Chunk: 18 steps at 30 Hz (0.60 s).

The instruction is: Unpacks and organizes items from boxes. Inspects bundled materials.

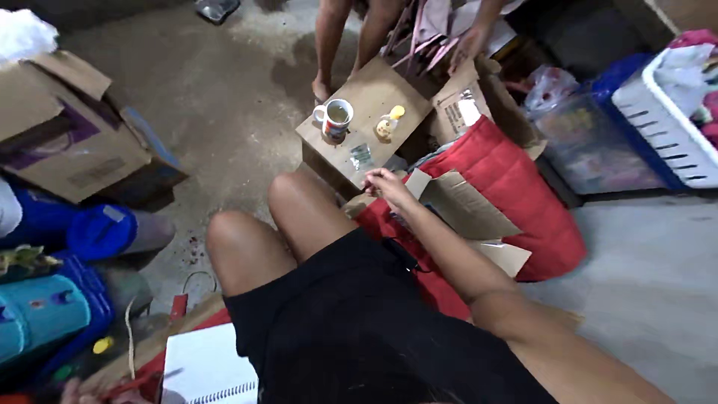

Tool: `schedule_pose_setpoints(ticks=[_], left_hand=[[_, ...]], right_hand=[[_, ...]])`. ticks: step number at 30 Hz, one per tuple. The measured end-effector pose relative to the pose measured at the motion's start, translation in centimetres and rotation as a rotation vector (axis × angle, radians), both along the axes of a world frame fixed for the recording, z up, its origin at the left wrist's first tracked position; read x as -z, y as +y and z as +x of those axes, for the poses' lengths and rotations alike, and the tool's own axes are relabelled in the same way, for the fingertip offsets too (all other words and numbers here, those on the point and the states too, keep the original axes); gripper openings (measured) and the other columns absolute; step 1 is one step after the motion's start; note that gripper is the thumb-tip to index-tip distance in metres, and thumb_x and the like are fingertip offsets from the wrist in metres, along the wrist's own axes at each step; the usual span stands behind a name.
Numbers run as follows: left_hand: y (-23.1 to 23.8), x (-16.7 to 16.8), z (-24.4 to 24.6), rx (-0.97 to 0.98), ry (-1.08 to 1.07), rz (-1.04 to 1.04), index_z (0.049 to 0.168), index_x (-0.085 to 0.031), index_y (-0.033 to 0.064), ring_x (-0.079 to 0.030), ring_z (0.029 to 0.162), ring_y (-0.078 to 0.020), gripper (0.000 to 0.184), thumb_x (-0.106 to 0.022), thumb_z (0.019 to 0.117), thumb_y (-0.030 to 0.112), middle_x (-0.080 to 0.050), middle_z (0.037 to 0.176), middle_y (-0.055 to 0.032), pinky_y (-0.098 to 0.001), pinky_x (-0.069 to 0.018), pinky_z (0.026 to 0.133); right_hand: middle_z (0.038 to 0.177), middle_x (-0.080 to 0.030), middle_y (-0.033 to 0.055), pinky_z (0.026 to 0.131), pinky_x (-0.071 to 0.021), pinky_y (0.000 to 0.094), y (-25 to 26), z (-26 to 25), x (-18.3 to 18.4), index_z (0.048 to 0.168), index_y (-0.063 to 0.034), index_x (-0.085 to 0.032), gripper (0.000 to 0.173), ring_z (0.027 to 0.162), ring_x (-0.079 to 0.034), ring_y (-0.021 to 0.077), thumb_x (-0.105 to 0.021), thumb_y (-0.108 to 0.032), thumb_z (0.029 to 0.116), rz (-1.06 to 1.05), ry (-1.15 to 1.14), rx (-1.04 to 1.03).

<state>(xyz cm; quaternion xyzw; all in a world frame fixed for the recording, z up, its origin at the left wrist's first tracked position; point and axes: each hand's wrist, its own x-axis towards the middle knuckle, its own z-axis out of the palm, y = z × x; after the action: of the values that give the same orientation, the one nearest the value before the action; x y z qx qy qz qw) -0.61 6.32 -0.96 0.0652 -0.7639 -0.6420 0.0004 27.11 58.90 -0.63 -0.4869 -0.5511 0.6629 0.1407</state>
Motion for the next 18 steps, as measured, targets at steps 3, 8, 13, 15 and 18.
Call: schedule_pose_setpoints(ticks=[3, 8, 13, 15, 18], left_hand=[[3.8, 2.9, -1.5, 0.461, -0.082, -0.206, 0.14, -0.044, -0.0073, -0.056, 0.073, 0.0037, 0.04, -0.033, 0.1029, 0.003, -0.058, 0.115, -0.0009, -0.0151, -0.0482, 0.063], [14.2, 5.7, -2.5, 0.575, -0.183, -0.317, 0.149, -0.044, 0.0019, -0.059, 0.101, -0.0073, 0.049, -0.03, 0.1096, 0.027, -0.052, 0.143, -0.0128, -0.0239, -0.0498, 0.079], [24.1, 4.2, -3.2, 0.623, -0.349, -0.244, 0.144, -0.047, 0.0026, -0.059, 0.112, -0.0034, 0.064, -0.01, 0.1114, 0.044, -0.061, 0.13, -0.0079, -0.0277, -0.0491, 0.098], [25.3, 4.7, -4.2, 0.627, -0.389, -0.308, 0.142, -0.048, 0.0007, -0.058, 0.11, -0.0037, 0.063, -0.013, 0.1119, 0.043, -0.061, 0.128, -0.0095, -0.0272, -0.0474, 0.098], [25.2, 6.5, -5.6, 0.66, -0.429, -0.419, 0.143, -0.046, -0.0062, -0.055, 0.12, -0.017, 0.056, -0.021, 0.1132, 0.034, -0.056, 0.136, -0.0205, -0.0353, -0.042, 0.105]], right_hand=[[0.102, -0.068, 0.0101, 0.073, -0.0546, 0.0287, 2.2, -1.9, 1.6, 0.132, -0.0003, -0.054, 0.028, 0.076, -0.064, 0.0107, -0.05, -0.015, 0.1084, -0.018, 0.039, 0.052], [0.126, -0.063, 0.0164, 0.083, -0.0545, 0.0399, 3.3, -3.2, 5.6, 0.145, -0.0061, -0.044, 0.044, 0.097, -0.065, 0.0216, -0.056, -0.022, 0.1062, 0.015, 0.035, 0.308], [0.15, -0.044, 0.0296, 0.106, -0.0431, 0.0593, 5.7, -3.1, 10.6, 0.156, -0.0061, -0.033, 0.064, 0.135, -0.047, 0.043, -0.059, -0.03, 0.1035, -0.082, -0.177, 0.779], [0.154, -0.041, 0.0295, 0.109, -0.0415, 0.0585, 6.4, -3.3, 11.9, 0.158, -0.0043, -0.027, 0.063, 0.139, -0.044, 0.0418, -0.047, -0.039, 0.1092, -0.241, -0.179, 0.806], [0.149, -0.046, 0.0292, 0.107, -0.0439, 0.0571, 6.3, -4.1, 13.0, 0.15, 0.002, -0.041, 0.058, 0.136, -0.049, 0.04, -0.032, -0.041, 0.113, -0.358, -0.137, 0.73]])
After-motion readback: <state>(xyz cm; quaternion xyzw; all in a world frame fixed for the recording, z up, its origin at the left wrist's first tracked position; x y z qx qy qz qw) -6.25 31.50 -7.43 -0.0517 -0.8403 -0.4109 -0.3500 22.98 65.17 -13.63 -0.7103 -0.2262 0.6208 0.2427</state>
